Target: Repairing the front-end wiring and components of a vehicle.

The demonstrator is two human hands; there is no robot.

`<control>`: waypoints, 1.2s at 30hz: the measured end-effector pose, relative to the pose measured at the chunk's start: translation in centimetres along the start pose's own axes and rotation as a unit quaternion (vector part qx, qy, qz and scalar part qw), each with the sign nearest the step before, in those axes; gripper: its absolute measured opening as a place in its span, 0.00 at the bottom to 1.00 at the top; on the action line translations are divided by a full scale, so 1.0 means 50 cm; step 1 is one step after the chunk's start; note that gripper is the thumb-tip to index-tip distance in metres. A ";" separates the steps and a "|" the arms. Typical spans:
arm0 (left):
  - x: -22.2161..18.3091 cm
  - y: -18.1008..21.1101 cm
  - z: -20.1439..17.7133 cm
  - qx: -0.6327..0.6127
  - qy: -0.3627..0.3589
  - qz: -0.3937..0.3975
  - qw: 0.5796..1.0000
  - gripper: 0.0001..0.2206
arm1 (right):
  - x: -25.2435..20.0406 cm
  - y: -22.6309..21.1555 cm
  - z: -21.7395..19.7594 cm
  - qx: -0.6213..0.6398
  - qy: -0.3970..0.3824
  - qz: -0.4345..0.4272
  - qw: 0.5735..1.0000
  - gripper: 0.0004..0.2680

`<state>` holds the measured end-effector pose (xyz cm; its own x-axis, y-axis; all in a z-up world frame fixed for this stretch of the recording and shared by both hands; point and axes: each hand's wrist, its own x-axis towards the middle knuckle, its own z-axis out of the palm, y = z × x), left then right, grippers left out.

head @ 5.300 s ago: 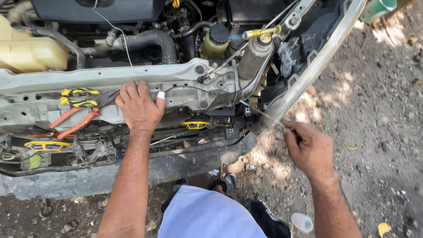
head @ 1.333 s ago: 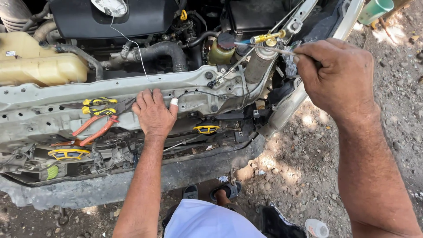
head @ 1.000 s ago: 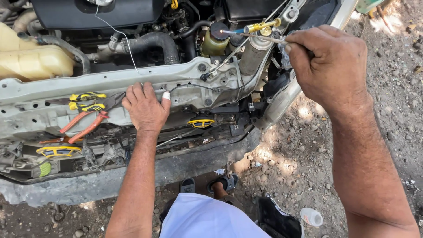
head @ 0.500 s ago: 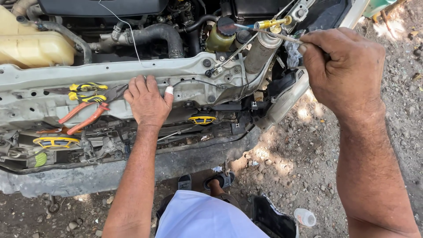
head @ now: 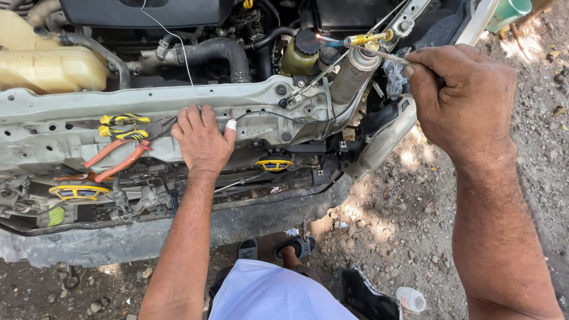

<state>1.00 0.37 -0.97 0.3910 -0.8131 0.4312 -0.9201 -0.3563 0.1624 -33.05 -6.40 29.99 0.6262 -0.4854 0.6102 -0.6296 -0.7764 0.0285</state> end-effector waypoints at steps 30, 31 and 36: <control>0.002 0.002 -0.006 -0.002 -0.002 -0.001 1.000 0.31 | 0.010 -0.011 0.016 0.015 -0.004 0.003 1.000 0.02; 0.001 0.002 -0.006 -0.002 -0.001 -0.001 1.000 0.31 | 0.010 -0.012 0.016 0.015 -0.004 0.002 1.000 0.02; 0.002 0.001 -0.003 0.001 0.000 0.000 1.000 0.31 | 0.007 -0.009 0.018 0.017 0.001 0.004 1.000 0.01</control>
<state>0.98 0.36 -0.80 0.3906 -0.8128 0.4321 -0.9202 -0.3570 0.1603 -32.14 -6.57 29.50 0.6199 -0.4916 0.6116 -0.6188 -0.7855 -0.0041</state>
